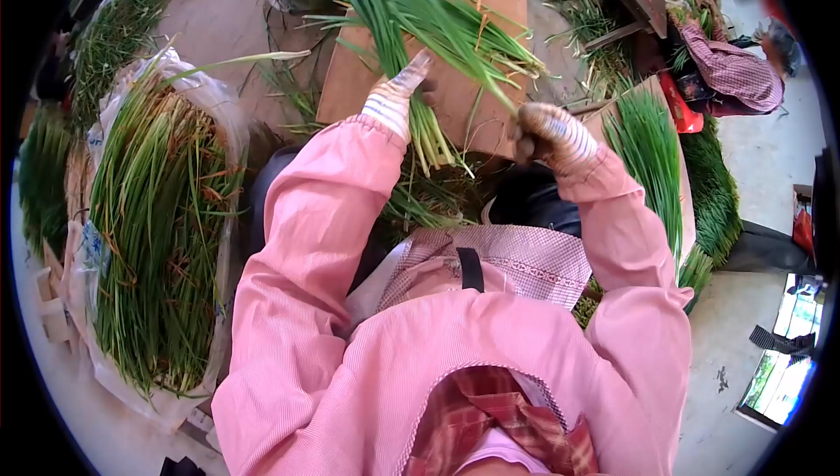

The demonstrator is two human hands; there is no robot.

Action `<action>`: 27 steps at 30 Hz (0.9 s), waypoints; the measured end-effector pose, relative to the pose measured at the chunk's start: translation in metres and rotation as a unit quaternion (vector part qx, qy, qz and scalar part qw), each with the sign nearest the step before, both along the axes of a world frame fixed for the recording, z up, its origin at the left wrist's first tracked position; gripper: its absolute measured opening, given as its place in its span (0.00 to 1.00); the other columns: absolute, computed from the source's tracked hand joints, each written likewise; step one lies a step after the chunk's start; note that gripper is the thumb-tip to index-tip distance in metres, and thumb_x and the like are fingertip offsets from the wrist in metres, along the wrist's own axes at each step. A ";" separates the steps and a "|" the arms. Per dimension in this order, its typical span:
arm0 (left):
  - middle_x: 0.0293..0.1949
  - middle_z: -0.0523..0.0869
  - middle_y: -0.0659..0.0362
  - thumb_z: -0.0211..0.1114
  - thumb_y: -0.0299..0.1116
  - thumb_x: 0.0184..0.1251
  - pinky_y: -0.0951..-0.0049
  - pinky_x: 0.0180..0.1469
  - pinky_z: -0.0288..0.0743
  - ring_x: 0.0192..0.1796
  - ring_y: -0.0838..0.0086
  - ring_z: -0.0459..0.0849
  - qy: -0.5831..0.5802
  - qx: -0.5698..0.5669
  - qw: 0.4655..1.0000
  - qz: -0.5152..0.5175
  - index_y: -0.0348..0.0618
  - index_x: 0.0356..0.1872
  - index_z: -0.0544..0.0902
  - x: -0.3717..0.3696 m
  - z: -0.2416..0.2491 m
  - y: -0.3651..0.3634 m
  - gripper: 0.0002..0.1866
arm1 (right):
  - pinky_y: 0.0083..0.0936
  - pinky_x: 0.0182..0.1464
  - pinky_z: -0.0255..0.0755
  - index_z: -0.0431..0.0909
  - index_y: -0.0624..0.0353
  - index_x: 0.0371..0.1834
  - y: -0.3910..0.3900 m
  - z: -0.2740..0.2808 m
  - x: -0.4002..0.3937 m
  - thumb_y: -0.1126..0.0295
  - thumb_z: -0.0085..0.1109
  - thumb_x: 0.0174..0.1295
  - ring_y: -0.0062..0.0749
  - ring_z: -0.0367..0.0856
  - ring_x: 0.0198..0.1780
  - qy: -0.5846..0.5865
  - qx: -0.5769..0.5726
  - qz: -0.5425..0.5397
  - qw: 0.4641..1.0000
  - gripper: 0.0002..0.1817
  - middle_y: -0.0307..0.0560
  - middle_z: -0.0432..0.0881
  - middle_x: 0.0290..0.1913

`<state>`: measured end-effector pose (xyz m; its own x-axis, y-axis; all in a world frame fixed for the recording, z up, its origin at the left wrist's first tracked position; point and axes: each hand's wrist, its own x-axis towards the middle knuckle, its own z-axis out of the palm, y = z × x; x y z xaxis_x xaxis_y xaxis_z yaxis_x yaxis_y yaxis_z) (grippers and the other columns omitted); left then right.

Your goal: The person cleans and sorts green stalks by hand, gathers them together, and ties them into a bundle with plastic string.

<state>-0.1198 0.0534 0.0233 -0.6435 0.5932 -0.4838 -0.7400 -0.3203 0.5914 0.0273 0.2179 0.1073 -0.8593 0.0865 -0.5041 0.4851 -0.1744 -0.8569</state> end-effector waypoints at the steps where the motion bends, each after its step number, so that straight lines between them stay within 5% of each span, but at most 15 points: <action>1: 0.16 0.71 0.66 0.66 0.42 0.48 0.78 0.20 0.67 0.16 0.79 0.70 -0.006 -0.005 1.000 0.001 0.45 0.34 0.78 -0.001 -0.004 0.002 0.15 | 0.14 0.19 0.61 0.74 0.57 0.26 -0.008 -0.007 0.004 0.55 0.52 0.55 0.21 0.72 0.18 0.000 -0.008 0.027 1.000 0.15 0.38 0.73 0.17; 3: 0.16 0.72 0.66 0.67 0.41 0.47 0.79 0.21 0.66 0.17 0.79 0.70 0.068 0.061 0.996 -0.007 0.44 0.35 0.79 0.001 -0.011 0.002 0.16 | 0.10 0.19 0.58 0.74 0.55 0.26 -0.014 -0.016 0.014 0.57 0.53 0.55 0.17 0.70 0.19 -0.045 -0.032 0.045 0.997 0.13 0.34 0.74 0.20; 4: 0.17 0.73 0.64 0.67 0.39 0.46 0.79 0.20 0.66 0.16 0.78 0.71 0.132 0.037 0.991 -0.003 0.44 0.30 0.79 0.003 -0.007 0.000 0.13 | 0.15 0.25 0.63 0.74 0.58 0.30 -0.006 -0.029 0.017 0.56 0.54 0.54 0.20 0.72 0.24 -0.059 -0.019 0.087 0.994 0.15 0.37 0.75 0.24; 8: 0.17 0.74 0.63 0.68 0.35 0.44 0.76 0.19 0.67 0.16 0.76 0.71 0.076 -0.002 0.997 -0.009 0.43 0.27 0.78 0.005 0.000 0.000 0.10 | 0.15 0.33 0.67 0.68 0.60 0.50 -0.006 -0.025 0.009 0.55 0.53 0.54 0.20 0.73 0.34 0.001 0.044 0.101 0.994 0.25 0.39 0.76 0.39; 15: 0.16 0.73 0.63 0.67 0.37 0.46 0.74 0.19 0.67 0.18 0.75 0.71 0.024 -0.025 0.999 -0.002 0.44 0.25 0.77 0.009 0.005 -0.002 0.10 | 0.15 0.29 0.65 0.69 0.60 0.46 -0.022 -0.039 -0.032 0.62 0.60 0.50 0.18 0.69 0.30 -0.029 0.064 0.032 0.997 0.22 0.37 0.74 0.34; 17: 0.16 0.73 0.62 0.67 0.37 0.46 0.74 0.19 0.66 0.18 0.74 0.71 0.005 -0.038 0.999 0.010 0.44 0.25 0.77 0.001 0.001 -0.003 0.10 | 0.18 0.30 0.67 0.69 0.62 0.43 -0.020 -0.062 -0.035 0.65 0.61 0.48 0.18 0.69 0.30 0.166 0.187 -0.037 0.967 0.21 0.39 0.73 0.34; 18: 0.16 0.74 0.62 0.66 0.37 0.47 0.74 0.19 0.66 0.18 0.74 0.71 -0.014 -0.052 0.998 0.019 0.44 0.25 0.77 -0.003 -0.002 -0.004 0.10 | 0.24 0.32 0.69 0.68 0.61 0.42 -0.029 -0.057 -0.034 0.68 0.61 0.45 0.29 0.72 0.31 0.178 0.267 -0.045 0.946 0.20 0.46 0.74 0.34; 19: 0.16 0.74 0.62 0.66 0.37 0.47 0.73 0.18 0.65 0.17 0.73 0.71 -0.034 -0.066 0.997 0.026 0.44 0.25 0.77 -0.003 0.000 -0.006 0.10 | 0.24 0.32 0.69 0.68 0.61 0.42 -0.034 -0.050 -0.036 0.68 0.61 0.45 0.29 0.72 0.31 0.176 0.268 -0.040 0.946 0.20 0.46 0.74 0.34; 21: 0.17 0.75 0.61 0.65 0.38 0.48 0.73 0.19 0.66 0.17 0.72 0.72 -0.041 -0.073 0.996 0.025 0.44 0.25 0.77 -0.001 0.001 -0.006 0.10 | 0.28 0.35 0.70 0.69 0.58 0.41 -0.043 -0.039 -0.039 0.71 0.61 0.43 0.43 0.74 0.32 0.223 0.552 0.116 0.795 0.20 0.52 0.74 0.35; 22: 0.17 0.76 0.61 0.65 0.38 0.48 0.73 0.19 0.67 0.17 0.72 0.72 -0.031 -0.061 0.997 0.025 0.44 0.25 0.77 -0.001 -0.002 -0.004 0.10 | 0.31 0.38 0.69 0.69 0.56 0.41 -0.044 -0.045 -0.043 0.72 0.61 0.42 0.53 0.72 0.34 0.222 0.546 0.117 0.799 0.20 0.58 0.73 0.35; 23: 0.18 0.76 0.61 0.65 0.38 0.48 0.73 0.19 0.67 0.17 0.72 0.72 -0.019 -0.048 0.998 0.027 0.44 0.25 0.77 -0.002 -0.006 -0.002 0.10 | 0.31 0.38 0.69 0.69 0.56 0.41 -0.040 -0.053 -0.046 0.72 0.61 0.42 0.53 0.72 0.34 0.223 0.547 0.117 0.798 0.20 0.58 0.73 0.35; 25: 0.18 0.76 0.61 0.65 0.38 0.49 0.73 0.18 0.68 0.17 0.72 0.73 0.025 -0.058 0.998 0.022 0.43 0.25 0.77 -0.009 -0.008 -0.004 0.10 | 0.23 0.38 0.68 0.68 0.61 0.44 -0.026 -0.074 -0.052 0.72 0.59 0.48 0.30 0.73 0.34 0.213 0.500 0.081 0.836 0.19 0.46 0.75 0.32; 26: 0.17 0.76 0.61 0.66 0.38 0.48 0.73 0.18 0.68 0.16 0.72 0.73 0.034 -0.059 0.997 0.030 0.43 0.25 0.77 -0.012 -0.006 -0.009 0.10 | 0.21 0.32 0.68 0.69 0.61 0.44 -0.017 -0.087 -0.050 0.71 0.59 0.50 0.28 0.73 0.29 0.226 0.382 -0.003 0.896 0.18 0.45 0.77 0.32; 27: 0.17 0.76 0.61 0.67 0.38 0.48 0.74 0.17 0.68 0.16 0.73 0.73 0.042 -0.060 0.997 0.036 0.43 0.26 0.78 -0.014 -0.001 -0.014 0.10 | 0.18 0.27 0.67 0.69 0.59 0.43 -0.008 -0.072 -0.047 0.68 0.60 0.50 0.23 0.73 0.25 0.060 0.188 -0.056 0.979 0.17 0.44 0.77 0.33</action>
